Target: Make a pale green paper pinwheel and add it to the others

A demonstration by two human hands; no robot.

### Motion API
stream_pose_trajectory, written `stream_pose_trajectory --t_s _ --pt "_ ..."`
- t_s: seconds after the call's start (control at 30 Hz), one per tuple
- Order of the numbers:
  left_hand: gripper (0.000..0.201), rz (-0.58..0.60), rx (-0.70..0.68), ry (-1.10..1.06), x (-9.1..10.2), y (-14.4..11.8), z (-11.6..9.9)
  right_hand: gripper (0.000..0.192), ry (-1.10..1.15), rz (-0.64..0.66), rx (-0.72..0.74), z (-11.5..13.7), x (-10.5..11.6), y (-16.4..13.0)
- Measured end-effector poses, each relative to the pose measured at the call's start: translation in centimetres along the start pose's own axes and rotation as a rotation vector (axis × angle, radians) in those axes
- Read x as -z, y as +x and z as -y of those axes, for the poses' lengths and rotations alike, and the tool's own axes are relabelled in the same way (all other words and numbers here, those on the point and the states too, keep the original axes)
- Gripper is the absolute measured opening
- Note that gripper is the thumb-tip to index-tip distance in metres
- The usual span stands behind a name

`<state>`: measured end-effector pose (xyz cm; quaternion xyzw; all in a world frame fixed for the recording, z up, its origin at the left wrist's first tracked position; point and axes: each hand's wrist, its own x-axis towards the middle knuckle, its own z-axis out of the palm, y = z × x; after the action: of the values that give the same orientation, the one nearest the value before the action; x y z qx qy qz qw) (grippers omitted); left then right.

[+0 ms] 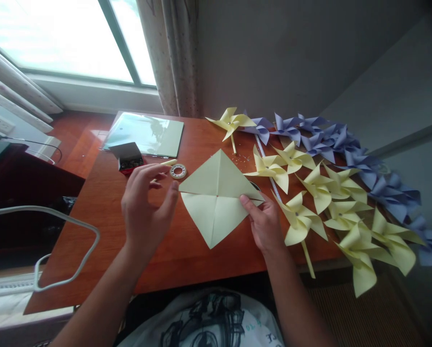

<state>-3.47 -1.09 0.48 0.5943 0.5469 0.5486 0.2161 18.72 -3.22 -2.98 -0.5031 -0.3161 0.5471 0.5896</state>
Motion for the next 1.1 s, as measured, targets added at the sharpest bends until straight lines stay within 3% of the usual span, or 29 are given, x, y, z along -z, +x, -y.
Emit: stream_pose_trajectory --t_s 0.07,0.1,0.2,0.47,0.6,0.73,0.87,1.0,1.1 --pt "0.016 0.104 -0.103 0.038 -0.8 0.3 -1.3 0.026 -0.022 0.020 -0.010 -0.3 -0.2 -0.3" --pt "0.014 0.169 -0.105 0.021 -1.3 0.5 -1.8 0.025 -0.026 0.028 -0.020 -0.4 -0.3 -0.5" --pt "0.016 0.215 -0.071 0.022 -3.0 1.5 -2.6 0.024 -0.005 0.037 -0.045 -0.6 -0.6 -1.1" --pt "0.024 0.350 0.241 -0.364 -4.9 2.7 -0.6 0.021 -0.034 0.068 -0.065 -1.1 -0.7 -1.9" --pt "0.020 0.365 0.295 -0.433 -4.9 2.1 0.0 0.028 -0.250 0.148 -0.078 0.2 0.0 -2.4" --pt "0.016 0.430 0.230 -0.353 -4.8 1.6 0.1 0.022 -0.567 0.050 0.248 2.5 0.2 -1.9" --pt "0.014 0.490 0.161 -0.252 -4.7 1.3 -0.4 0.022 -0.714 0.147 0.540 3.9 -0.9 0.1" --pt "0.013 0.521 0.125 -0.206 -4.7 1.1 -0.3 0.019 -0.782 0.322 0.659 4.0 -2.2 2.3" --pt "0.016 0.557 0.182 -0.264 -4.7 1.1 0.2 0.014 -0.765 0.345 0.690 3.9 -2.6 3.2"
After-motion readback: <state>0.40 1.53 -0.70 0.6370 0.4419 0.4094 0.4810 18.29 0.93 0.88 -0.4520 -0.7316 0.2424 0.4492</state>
